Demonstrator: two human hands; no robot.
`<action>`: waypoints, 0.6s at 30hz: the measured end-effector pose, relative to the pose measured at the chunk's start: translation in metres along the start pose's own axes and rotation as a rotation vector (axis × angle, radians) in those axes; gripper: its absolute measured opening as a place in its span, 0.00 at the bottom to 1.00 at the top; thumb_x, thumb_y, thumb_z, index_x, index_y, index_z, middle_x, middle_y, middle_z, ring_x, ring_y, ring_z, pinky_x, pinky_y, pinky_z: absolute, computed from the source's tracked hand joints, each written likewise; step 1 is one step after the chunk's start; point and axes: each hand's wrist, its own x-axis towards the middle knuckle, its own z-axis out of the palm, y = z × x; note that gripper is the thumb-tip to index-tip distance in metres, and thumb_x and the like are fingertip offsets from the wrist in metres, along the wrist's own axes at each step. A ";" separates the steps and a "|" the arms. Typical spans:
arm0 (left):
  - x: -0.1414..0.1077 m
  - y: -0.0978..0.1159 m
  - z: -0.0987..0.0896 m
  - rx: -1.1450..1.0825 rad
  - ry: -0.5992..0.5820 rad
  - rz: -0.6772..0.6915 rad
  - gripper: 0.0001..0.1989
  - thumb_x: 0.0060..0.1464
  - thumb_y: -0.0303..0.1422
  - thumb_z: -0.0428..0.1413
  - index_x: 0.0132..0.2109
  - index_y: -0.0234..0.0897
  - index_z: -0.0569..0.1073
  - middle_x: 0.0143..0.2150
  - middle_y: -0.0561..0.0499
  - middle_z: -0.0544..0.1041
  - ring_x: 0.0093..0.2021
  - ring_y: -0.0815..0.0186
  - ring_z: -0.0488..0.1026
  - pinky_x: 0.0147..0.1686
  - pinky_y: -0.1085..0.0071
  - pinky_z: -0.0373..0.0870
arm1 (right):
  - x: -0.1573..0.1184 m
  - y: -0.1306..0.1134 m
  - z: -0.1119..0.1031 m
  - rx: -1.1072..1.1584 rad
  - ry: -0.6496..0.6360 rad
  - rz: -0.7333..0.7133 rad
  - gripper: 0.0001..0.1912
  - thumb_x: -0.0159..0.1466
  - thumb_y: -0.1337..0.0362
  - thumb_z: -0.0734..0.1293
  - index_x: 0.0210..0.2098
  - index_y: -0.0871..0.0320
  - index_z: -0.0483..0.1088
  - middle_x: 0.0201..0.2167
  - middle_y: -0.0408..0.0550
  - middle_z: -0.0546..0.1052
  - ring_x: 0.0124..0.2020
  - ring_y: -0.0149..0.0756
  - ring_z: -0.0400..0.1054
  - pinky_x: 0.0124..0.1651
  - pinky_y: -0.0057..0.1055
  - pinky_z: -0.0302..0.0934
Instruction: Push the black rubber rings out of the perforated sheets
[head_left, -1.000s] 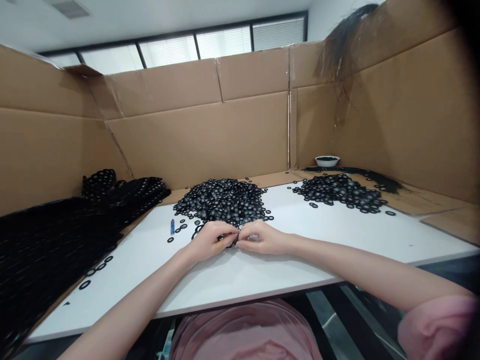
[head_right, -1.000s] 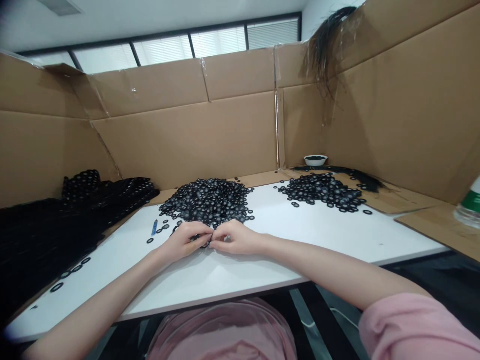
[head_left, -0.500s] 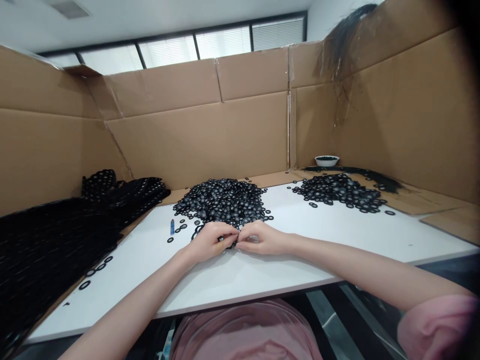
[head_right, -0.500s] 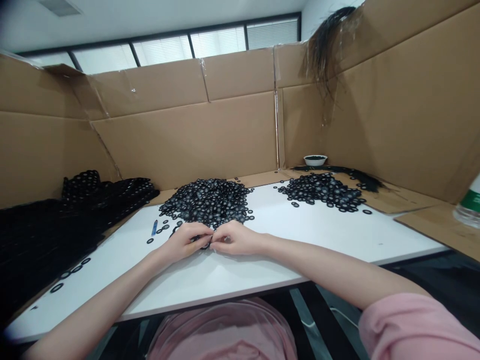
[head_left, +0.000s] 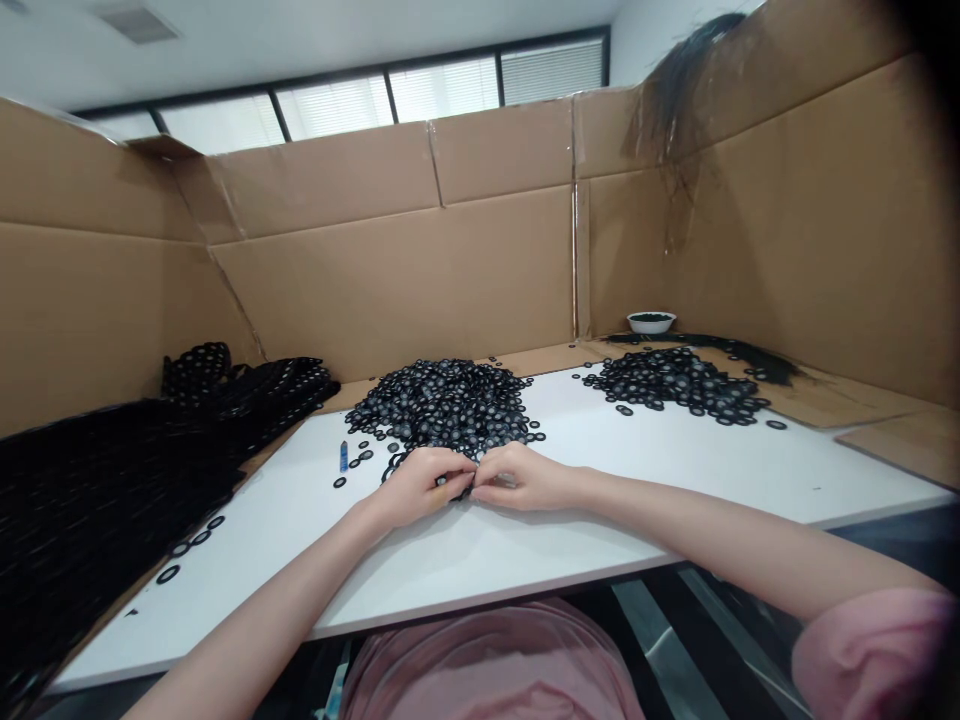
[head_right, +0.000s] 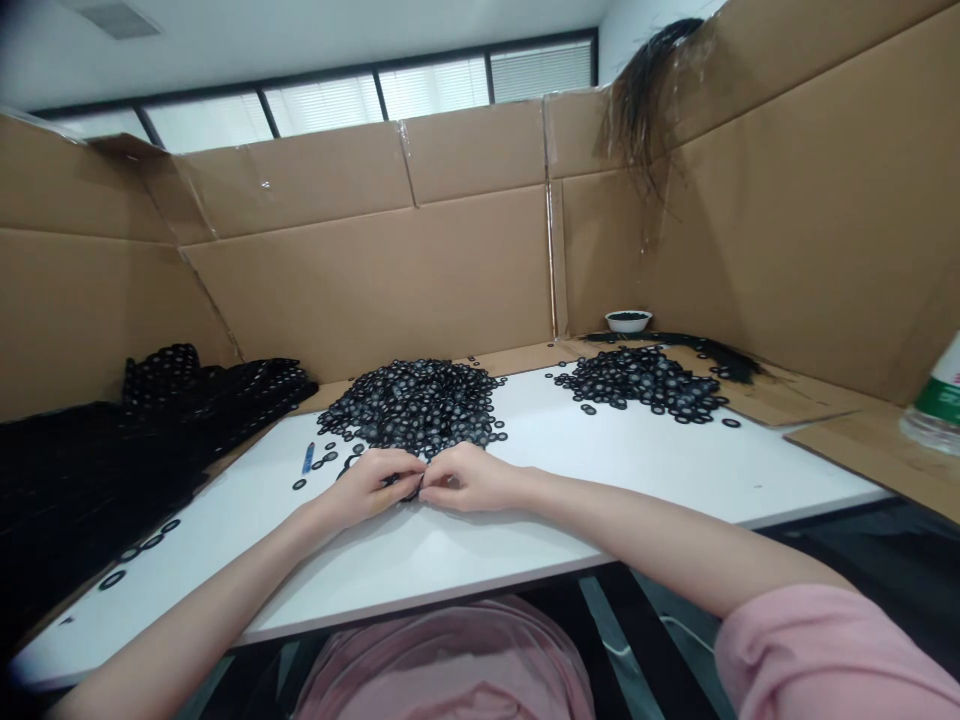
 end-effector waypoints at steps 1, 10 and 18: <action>0.000 0.000 0.000 -0.001 -0.004 -0.002 0.11 0.60 0.28 0.47 0.39 0.34 0.75 0.32 0.51 0.75 0.32 0.70 0.70 0.33 0.78 0.61 | 0.000 0.000 0.000 0.005 -0.002 0.002 0.09 0.63 0.67 0.63 0.34 0.63 0.75 0.28 0.46 0.74 0.29 0.29 0.65 0.33 0.23 0.57; 0.000 0.001 0.000 -0.010 -0.013 -0.013 0.12 0.59 0.29 0.47 0.39 0.34 0.75 0.32 0.50 0.76 0.33 0.69 0.70 0.34 0.77 0.62 | 0.001 -0.001 -0.001 0.022 -0.024 0.014 0.09 0.63 0.66 0.63 0.34 0.63 0.75 0.29 0.47 0.74 0.29 0.29 0.65 0.33 0.23 0.57; 0.000 0.002 0.000 -0.013 -0.013 -0.008 0.13 0.60 0.30 0.46 0.37 0.34 0.75 0.32 0.50 0.75 0.32 0.69 0.69 0.34 0.77 0.62 | 0.001 -0.002 -0.001 -0.022 -0.031 0.005 0.10 0.63 0.67 0.62 0.33 0.62 0.75 0.28 0.46 0.74 0.28 0.29 0.65 0.33 0.24 0.57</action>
